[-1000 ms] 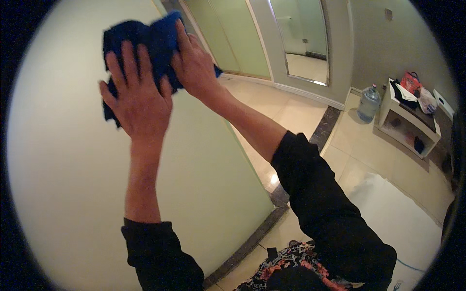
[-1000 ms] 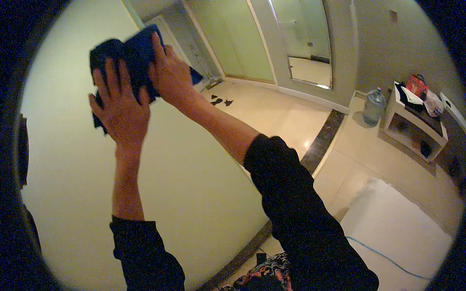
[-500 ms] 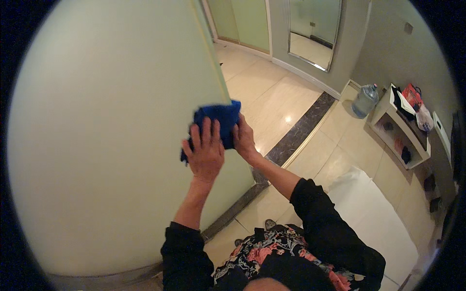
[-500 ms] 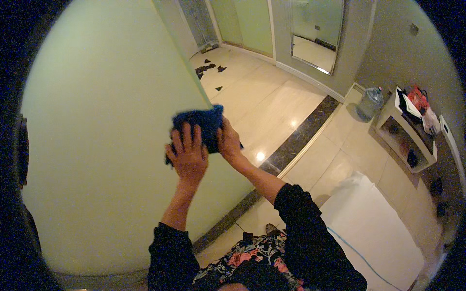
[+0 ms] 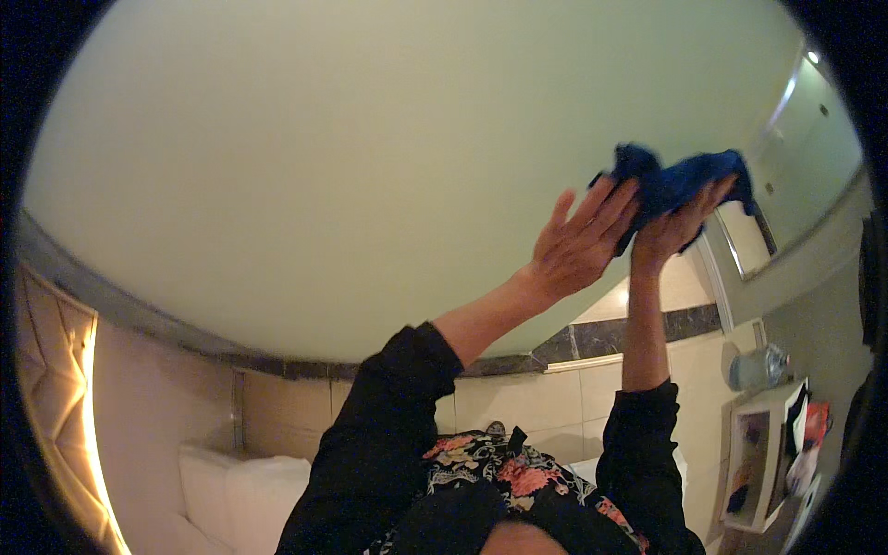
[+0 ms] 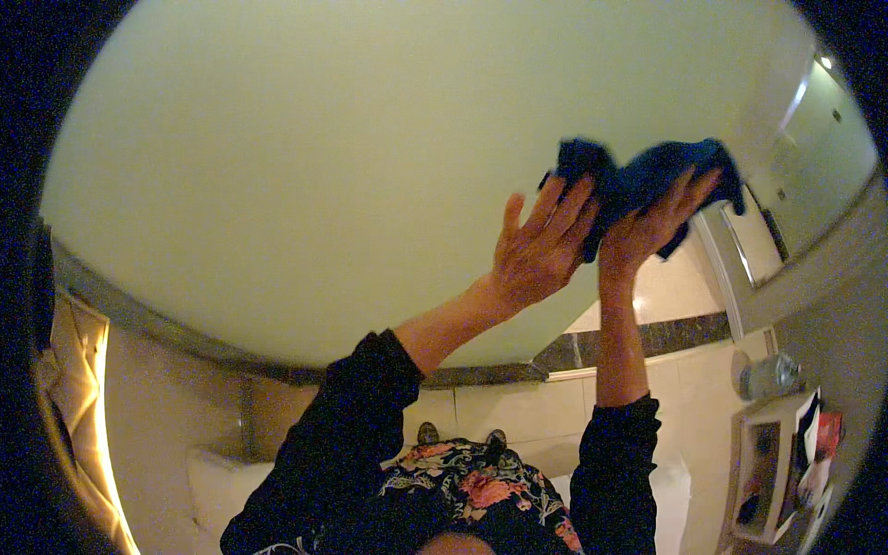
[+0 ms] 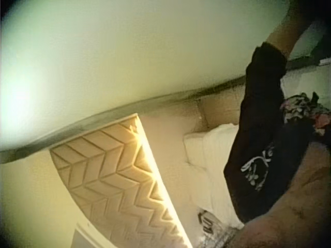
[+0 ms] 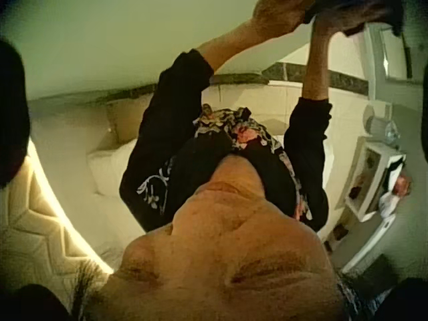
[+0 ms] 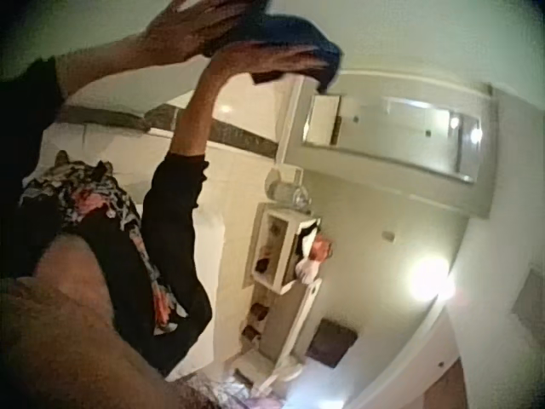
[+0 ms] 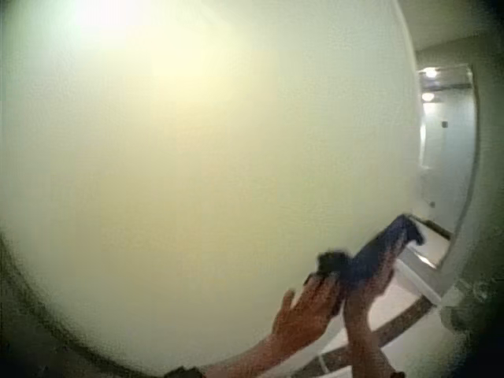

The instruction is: The person wipes a large wall-mounted mirror with a blue cloth. They clean the surface in broad, repetitive strokes, moving from the center to the edges and covering the entire reflective area.

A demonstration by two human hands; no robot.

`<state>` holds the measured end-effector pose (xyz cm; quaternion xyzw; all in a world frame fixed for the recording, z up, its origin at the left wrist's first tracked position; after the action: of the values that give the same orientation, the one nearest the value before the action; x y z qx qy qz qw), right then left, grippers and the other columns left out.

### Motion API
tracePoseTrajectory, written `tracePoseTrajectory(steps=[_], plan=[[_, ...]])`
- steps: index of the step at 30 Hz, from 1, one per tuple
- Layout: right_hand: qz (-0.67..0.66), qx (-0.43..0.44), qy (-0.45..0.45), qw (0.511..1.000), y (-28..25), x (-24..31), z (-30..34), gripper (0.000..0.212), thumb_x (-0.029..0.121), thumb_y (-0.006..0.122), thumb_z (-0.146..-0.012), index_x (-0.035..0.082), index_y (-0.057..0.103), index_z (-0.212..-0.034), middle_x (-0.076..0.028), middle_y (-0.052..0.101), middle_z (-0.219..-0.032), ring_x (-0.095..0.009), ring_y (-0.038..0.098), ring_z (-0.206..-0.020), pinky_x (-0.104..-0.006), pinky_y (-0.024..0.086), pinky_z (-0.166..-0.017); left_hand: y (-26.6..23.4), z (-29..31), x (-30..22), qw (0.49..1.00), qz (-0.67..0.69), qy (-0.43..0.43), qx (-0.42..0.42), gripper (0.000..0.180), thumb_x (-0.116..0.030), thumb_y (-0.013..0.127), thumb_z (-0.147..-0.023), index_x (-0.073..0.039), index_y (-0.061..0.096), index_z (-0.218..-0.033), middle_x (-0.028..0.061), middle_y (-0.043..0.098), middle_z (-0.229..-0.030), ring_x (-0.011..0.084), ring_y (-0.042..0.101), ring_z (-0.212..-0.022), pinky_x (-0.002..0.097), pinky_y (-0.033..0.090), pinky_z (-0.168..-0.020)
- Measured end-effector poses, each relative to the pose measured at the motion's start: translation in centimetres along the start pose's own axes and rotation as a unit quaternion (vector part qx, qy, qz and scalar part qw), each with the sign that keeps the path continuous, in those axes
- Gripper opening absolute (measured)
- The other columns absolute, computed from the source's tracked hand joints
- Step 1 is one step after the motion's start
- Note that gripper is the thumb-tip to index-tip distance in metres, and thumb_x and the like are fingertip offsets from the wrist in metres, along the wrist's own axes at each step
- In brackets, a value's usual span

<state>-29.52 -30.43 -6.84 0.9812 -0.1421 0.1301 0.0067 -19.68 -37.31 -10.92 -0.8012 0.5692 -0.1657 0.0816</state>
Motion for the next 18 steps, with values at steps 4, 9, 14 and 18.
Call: tracePoseTrajectory(steps=[4, 9, 14, 18], plan=[[-0.051, 0.003, -0.109, 0.993, 2.9, 5.2, -4.2, 0.054, 0.04, 0.043, -0.085, 0.002, 0.039, -0.124, -0.024, 0.031, -0.132, -0.04, 0.023, -0.125, -0.049, 0.012, -0.104, -5.4, -5.8, 5.7, 0.996, 0.013, -0.058, -0.064, 0.042, -0.022, 0.048, -0.073, -0.01, 0.054, -0.112, 0.0098, 0.035, -0.134, 0.0302, 0.028, -0.126, 0.0568, 0.006, -0.1], [-0.071, -0.086, -0.234, 0.966, 3.6, 15.6, -9.9, 0.054, 0.046, 0.049, -0.081, 0.012, 0.045, -0.122, -0.017, 0.031, -0.135, -0.041, 0.026, -0.123, -0.0594, 0.014, -0.097, -13.3, -7.3, 15.1, 0.984, -0.049, -0.087, -0.149, 0.05, -0.015, 0.051, -0.066, -0.009, 0.051, -0.115, 0.0116, 0.032, -0.136, 0.0333, 0.024, -0.128, 0.0597, 0.003, -0.099], [-0.042, 0.016, -0.28, 0.959, 4.8, 24.0, -7.4, 0.055, 0.049, 0.053, -0.076, 0.019, 0.048, -0.122, -0.016, 0.03, -0.136, -0.041, 0.023, -0.125, -0.0605, 0.013, -0.096, -19.6, 0.3, 22.2, 0.973, -0.166, -0.12, -0.103, 0.048, -0.017, 0.037, -0.08, -0.001, 0.04, -0.125, 0.0238, 0.025, -0.136, 0.0415, 0.019, -0.127, 0.0526, 0.001, -0.101], [-0.031, 0.163, -0.346, 0.924, 7.0, 28.5, 0.8, 0.049, 0.04, 0.06, -0.07, 0.026, 0.053, -0.116, -0.014, 0.034, -0.134, -0.038, 0.031, -0.12, -0.0614, 0.016, -0.094, -20.6, 10.9, 23.7, 0.955, -0.167, -0.24, -0.046, 0.046, -0.013, 0.044, -0.078, 0.002, 0.042, -0.122, 0.0262, 0.027, -0.134, 0.0438, 0.023, -0.125, 0.0559, 0.006, -0.1]])
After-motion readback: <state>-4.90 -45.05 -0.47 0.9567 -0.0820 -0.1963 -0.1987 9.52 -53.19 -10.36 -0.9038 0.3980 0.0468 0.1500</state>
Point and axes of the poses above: each hand's wrist, its own z-axis away from the middle knuckle, its own y-axis out of the palm, x = y × z, the point moved 5 cm from there along -z, towards the middle knuckle
